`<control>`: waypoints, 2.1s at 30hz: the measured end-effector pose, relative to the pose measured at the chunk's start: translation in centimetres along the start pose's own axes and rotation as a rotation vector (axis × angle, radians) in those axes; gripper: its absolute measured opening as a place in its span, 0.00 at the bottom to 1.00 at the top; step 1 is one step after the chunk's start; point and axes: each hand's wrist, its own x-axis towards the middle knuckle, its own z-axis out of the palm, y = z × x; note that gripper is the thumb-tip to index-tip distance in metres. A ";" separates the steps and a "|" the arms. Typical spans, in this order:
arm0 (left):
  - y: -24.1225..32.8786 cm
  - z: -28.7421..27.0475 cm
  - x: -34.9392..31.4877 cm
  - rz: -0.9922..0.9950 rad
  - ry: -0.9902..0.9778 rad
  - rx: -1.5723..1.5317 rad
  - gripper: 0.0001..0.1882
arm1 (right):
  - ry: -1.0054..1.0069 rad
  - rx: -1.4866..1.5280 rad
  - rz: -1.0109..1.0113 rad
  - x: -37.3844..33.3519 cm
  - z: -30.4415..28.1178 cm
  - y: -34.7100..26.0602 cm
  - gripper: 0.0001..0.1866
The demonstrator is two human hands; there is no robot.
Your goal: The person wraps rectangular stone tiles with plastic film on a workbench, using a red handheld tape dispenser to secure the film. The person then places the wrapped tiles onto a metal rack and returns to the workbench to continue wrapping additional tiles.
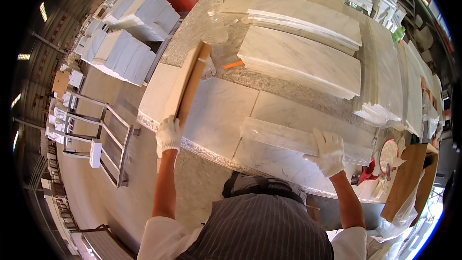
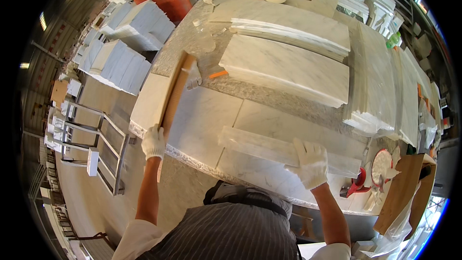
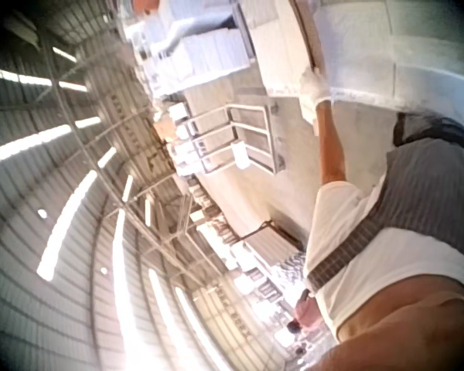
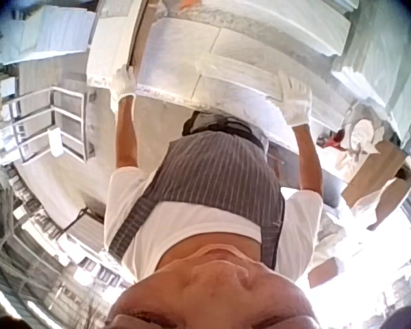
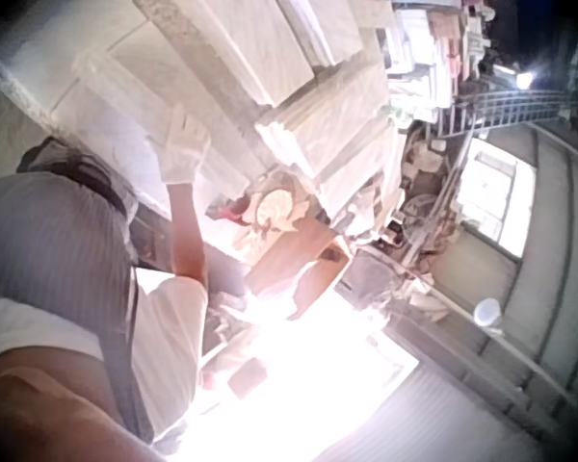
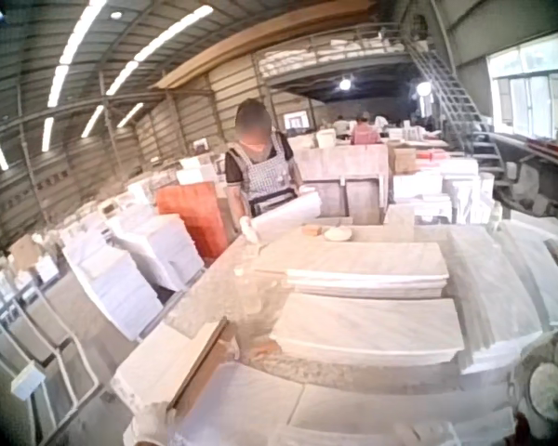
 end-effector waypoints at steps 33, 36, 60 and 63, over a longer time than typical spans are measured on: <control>19.5 -2.2 -4.0 0.630 0.738 -0.379 0.24 | -0.019 0.128 -0.005 0.2 -1.0 0.6 0.43; 21.8 -2.1 -4.6 0.703 0.728 -0.349 0.23 | 0.006 0.130 -0.010 0.3 -0.9 0.5 0.43; 23.1 -0.8 -4.2 0.826 0.608 -0.327 0.25 | 0.218 0.467 -0.002 0.7 -1.0 1.8 0.38; 23.2 -0.6 -4.3 0.830 0.614 -0.330 0.26 | 0.197 1.126 0.231 0.7 -0.9 1.4 0.28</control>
